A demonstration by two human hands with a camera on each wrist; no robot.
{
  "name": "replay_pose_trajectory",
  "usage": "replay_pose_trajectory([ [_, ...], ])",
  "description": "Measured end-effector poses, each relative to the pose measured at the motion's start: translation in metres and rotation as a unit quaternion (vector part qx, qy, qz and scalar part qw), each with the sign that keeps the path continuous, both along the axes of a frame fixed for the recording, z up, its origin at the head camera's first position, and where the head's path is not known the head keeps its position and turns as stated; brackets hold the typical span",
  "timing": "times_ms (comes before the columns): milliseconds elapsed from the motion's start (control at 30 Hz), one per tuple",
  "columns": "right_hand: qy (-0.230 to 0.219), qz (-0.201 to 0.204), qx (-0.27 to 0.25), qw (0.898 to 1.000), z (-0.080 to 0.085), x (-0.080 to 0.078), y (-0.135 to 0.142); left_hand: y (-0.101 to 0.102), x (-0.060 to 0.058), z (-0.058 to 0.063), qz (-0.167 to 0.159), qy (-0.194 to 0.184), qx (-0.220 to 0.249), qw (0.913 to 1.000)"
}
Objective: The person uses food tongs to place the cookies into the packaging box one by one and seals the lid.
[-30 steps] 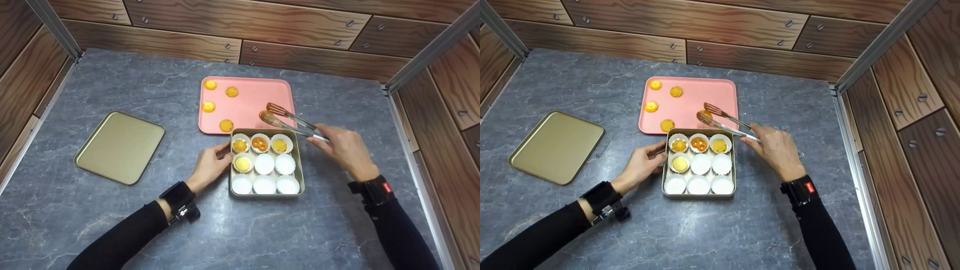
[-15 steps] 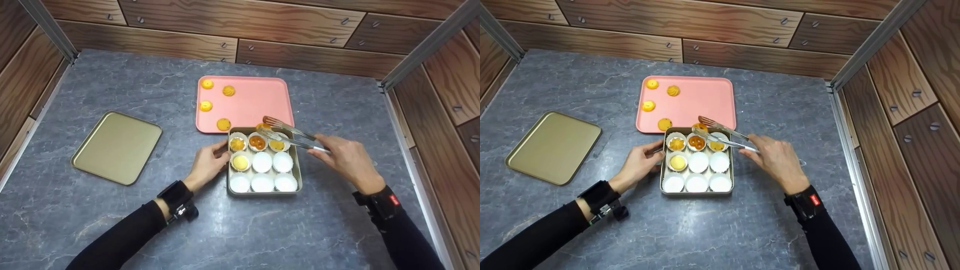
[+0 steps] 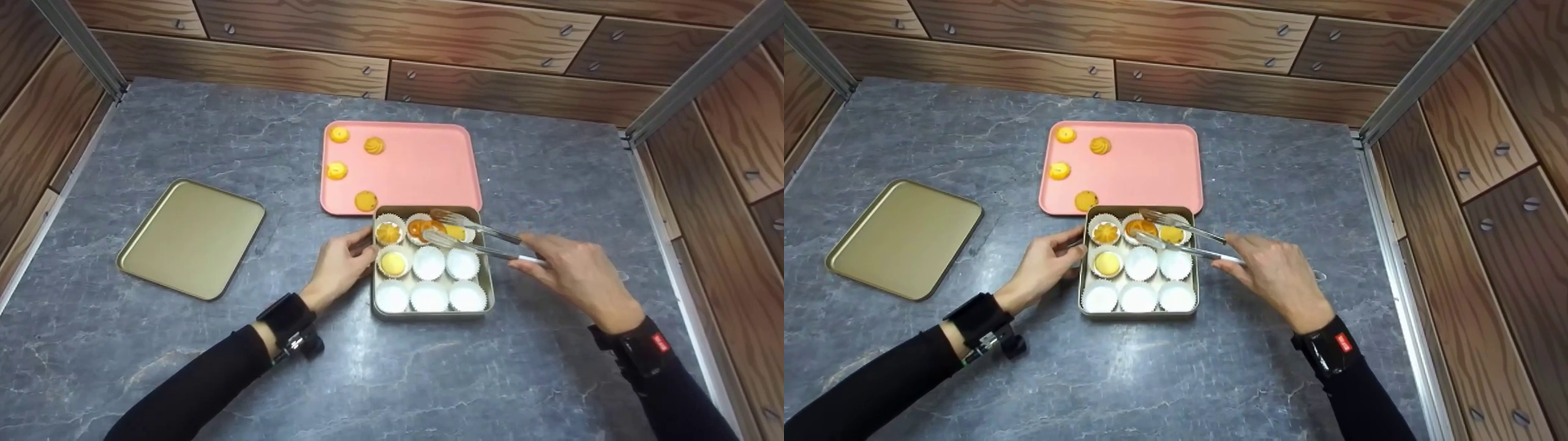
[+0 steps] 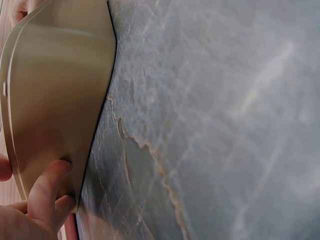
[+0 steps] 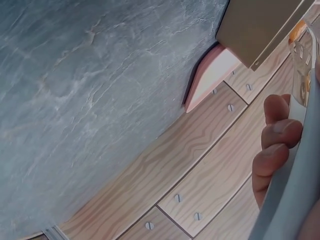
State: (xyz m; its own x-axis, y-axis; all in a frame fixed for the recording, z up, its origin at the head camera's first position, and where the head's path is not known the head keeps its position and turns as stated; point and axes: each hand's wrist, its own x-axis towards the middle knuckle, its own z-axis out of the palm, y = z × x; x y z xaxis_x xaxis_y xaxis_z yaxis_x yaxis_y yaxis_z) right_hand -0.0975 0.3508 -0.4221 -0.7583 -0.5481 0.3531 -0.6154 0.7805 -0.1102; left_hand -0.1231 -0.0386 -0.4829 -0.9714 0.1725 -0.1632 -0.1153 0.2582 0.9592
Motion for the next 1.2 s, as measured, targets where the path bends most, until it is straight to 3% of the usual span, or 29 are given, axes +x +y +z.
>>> replay_pose_trajectory([
  [467, -0.009, 0.024, 0.023, 0.999, 0.004, 0.008, 0.006, 0.0, -0.001, 0.002, 0.004, 0.009, 0.0, 1.0],
  [1200, 0.024, 0.062, 0.078, 0.995, 0.011, 0.005, -0.003, 0.0, 0.001, -0.001, 0.005, -0.004, 0.023, 0.9997],
])
